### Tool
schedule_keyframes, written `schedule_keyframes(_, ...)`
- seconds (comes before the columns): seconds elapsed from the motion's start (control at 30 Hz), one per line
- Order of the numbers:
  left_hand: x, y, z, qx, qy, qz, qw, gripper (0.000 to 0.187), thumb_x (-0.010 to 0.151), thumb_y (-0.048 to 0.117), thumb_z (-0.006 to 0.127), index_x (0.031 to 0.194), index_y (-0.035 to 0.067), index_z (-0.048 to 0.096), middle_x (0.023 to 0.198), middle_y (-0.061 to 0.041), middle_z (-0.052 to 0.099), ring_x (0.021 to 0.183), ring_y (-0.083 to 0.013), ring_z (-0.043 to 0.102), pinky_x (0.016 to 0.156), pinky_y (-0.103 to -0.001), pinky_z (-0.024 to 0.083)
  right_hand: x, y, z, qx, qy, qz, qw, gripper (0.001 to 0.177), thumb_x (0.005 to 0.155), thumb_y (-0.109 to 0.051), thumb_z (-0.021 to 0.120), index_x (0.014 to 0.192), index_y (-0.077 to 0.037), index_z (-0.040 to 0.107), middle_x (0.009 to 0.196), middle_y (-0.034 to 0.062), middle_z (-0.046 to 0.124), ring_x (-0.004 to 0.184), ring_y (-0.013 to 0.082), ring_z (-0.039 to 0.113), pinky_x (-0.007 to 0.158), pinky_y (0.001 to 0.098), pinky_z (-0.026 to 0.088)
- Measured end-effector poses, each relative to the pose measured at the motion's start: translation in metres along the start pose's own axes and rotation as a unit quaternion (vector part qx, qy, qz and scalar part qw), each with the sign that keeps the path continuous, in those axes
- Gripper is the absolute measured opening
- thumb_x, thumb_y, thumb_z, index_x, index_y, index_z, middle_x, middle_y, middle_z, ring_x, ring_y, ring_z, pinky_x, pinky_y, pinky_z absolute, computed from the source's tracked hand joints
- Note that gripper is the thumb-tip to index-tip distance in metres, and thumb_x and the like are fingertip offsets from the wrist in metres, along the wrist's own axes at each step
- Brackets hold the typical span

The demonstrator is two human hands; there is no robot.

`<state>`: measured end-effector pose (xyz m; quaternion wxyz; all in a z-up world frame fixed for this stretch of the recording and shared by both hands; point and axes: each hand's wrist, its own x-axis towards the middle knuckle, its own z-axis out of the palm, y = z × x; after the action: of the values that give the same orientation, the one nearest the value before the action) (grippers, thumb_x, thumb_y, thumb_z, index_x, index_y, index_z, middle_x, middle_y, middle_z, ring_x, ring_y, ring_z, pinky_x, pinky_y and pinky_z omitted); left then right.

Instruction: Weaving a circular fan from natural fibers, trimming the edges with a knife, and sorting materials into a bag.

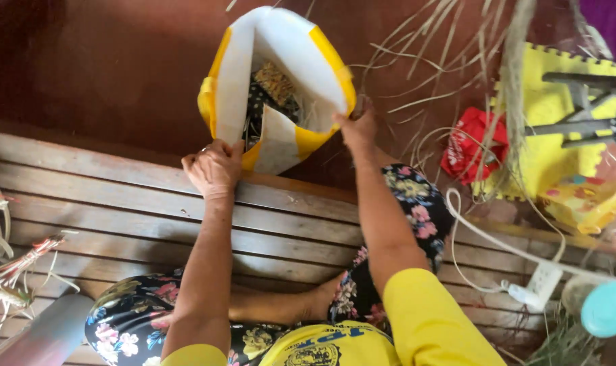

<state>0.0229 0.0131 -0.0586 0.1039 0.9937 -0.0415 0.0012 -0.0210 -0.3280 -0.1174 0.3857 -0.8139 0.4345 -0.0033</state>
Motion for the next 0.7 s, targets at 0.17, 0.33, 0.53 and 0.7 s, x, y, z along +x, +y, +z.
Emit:
schedule_keyframes(0.17,0.019,-0.003,0.018,-0.131,-0.142,-0.092,0.977,0.014,0.082,0.025,0.061,0.096,0.021,0.060,0.083,-0.014,0.074,0.090,-0.0420,0.074,0.087,-0.053,0.056,-0.019,0.050,0.073,0.224,-0.063,0.032,0.972,0.029,0.074,-0.007,0.061,0.094,0.011,0.071,0.055,0.0250,0.061,0.039,0.0399,0.063,0.031,0.0507,0.049)
schedule_keyframes(0.33,0.033,-0.020,0.016,-0.429,0.042,-0.053,0.901,0.013,0.081,0.013,0.066,0.091,0.016,0.059,0.077,-0.010,0.068,0.077,-0.0275,0.071,0.073,-0.039,0.057,-0.026,-0.036,0.035,0.519,-0.045,-0.048,0.852,0.014,0.077,0.000,0.060,0.083,0.012,0.061,0.054,0.0178,0.049,0.023,0.0292,0.049,0.021,0.0413,0.033)
schedule_keyframes(0.53,0.042,-0.001,-0.083,-0.705,0.125,-0.072,0.694,0.034,0.078,-0.013,0.071,0.081,0.016,0.055,0.075,0.000,0.049,0.062,-0.0125,0.047,0.054,-0.031,0.035,-0.052,-0.166,-0.069,0.484,-0.024,-0.019,0.875,0.014,0.076,-0.011,0.069,0.086,-0.004,0.065,0.067,0.0085,0.061,0.038,0.0146,0.053,0.029,0.0281,0.038)
schedule_keyframes(0.7,-0.006,0.019,-0.197,-0.734,0.137,0.005,0.665,0.025,0.083,-0.005,0.068,0.090,0.013,0.053,0.086,-0.003,0.049,0.080,-0.0189,0.055,0.080,-0.037,0.052,-0.074,-0.211,-0.125,0.518,-0.017,-0.213,0.828,0.011,0.074,-0.019,0.072,0.083,-0.014,0.068,0.067,0.0030,0.067,0.049,0.0140,0.066,0.031,0.0288,0.052)
